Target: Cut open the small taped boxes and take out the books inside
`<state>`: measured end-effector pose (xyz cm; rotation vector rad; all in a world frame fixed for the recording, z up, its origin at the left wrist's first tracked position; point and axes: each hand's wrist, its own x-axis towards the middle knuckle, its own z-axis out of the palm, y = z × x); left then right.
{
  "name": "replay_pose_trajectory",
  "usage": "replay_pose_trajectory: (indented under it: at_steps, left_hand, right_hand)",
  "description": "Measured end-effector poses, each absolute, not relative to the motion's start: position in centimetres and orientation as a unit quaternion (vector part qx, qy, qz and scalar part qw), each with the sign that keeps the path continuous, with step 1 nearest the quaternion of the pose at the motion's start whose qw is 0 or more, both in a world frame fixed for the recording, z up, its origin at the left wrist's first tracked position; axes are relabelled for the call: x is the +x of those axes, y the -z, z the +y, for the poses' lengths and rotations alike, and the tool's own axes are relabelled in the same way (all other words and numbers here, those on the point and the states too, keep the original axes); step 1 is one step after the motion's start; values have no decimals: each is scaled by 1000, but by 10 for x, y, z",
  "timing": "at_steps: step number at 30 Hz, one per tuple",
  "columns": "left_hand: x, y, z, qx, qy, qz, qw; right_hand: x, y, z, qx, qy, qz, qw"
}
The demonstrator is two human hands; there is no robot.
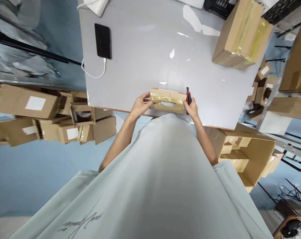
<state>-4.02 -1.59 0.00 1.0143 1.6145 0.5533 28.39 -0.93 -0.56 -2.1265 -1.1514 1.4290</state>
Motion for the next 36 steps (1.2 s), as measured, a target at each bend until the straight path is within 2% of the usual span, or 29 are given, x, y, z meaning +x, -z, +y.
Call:
replay_pose_trajectory:
  at_steps: [8,14,18,22,26,31,36]
  left_hand:
    - [-33,10,22,454,-250,628,581]
    - [-40,13,16,427,-248,641,588]
    - [-41,16,20,431,-234,642,589]
    - [-40,21,35,454,-156,681,552]
    - [-42,16,50,515,-111,684,504]
    - [-43,-11,52,660,-55,597,453]
    - [-31,-43,56,736,79,552,384]
  right_hand:
    - [286,18,-9,-764,-491,-319,271]
    - [297,32,-25,-854,-394,-288,177]
    - [296,27,-34,-877,-356,-282,159]
    - [284,14,-31,-854,-333,-349,194]
    - [269,-7,-22,-756,-364,-487,245]
    - [263,-24,-8,-711,-359,-585,152]
    - [269,-30,2,-696,-345,-623,90]
